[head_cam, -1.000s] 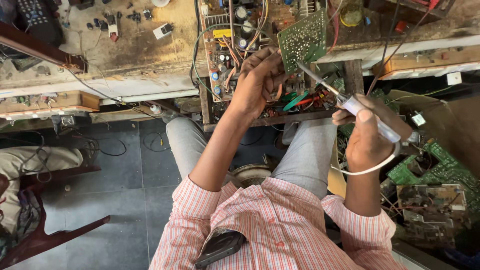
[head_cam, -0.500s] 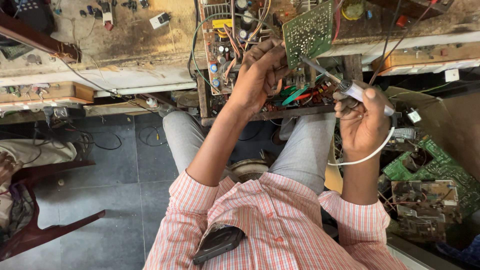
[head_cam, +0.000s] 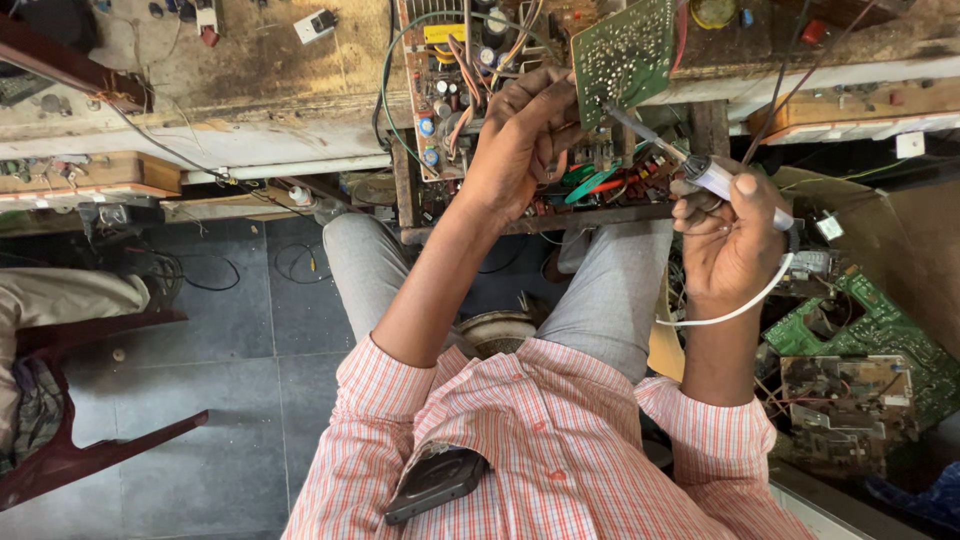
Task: The person uses a soldering iron to reflow solder joints on a green circuit board, then uses pliers to remove a small component. The person continues soldering different points on the board while holding it with the other hand.
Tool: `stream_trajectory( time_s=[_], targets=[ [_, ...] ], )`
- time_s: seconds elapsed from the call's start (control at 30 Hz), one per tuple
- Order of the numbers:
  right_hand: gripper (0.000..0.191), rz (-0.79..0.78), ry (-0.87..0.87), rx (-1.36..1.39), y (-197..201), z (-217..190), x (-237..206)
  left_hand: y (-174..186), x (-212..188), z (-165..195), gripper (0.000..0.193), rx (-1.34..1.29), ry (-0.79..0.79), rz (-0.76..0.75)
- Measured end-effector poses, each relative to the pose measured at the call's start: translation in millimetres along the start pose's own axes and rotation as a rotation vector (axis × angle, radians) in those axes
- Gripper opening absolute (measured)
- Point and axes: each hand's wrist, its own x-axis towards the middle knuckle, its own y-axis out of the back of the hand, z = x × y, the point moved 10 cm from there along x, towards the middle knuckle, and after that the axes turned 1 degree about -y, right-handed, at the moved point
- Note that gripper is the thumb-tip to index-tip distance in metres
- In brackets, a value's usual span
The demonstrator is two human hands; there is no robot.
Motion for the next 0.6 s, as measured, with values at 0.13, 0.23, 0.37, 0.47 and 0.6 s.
stream_trajectory(
  time_s=[0.13, 0.23, 0.37, 0.47, 0.6],
  targets=[
    [0.037, -0.003, 0.043, -0.054, -8, -7, -4, 1, 0, -1, 0.017, 0.035, 0.008, -0.001],
    [0.037, 0.03, 0.157, -0.149, -16, -21, -13, 2, 0, -3, 0.017, 0.043, 0.002, 0.024],
    [0.03, -0.08, 0.427, -0.403, -49, -50, -33, 5, -2, -4, 0.016, 0.058, 0.004, 0.043],
    [0.027, -0.161, 0.549, -0.595, -77, -65, -45, 7, -2, -2, 0.018, 0.079, -0.01, 0.036],
    [0.026, -0.188, 0.626, -0.835, -105, -78, -55, 8, -1, -3, 0.016, 0.113, -0.008, 0.068]
  ],
)
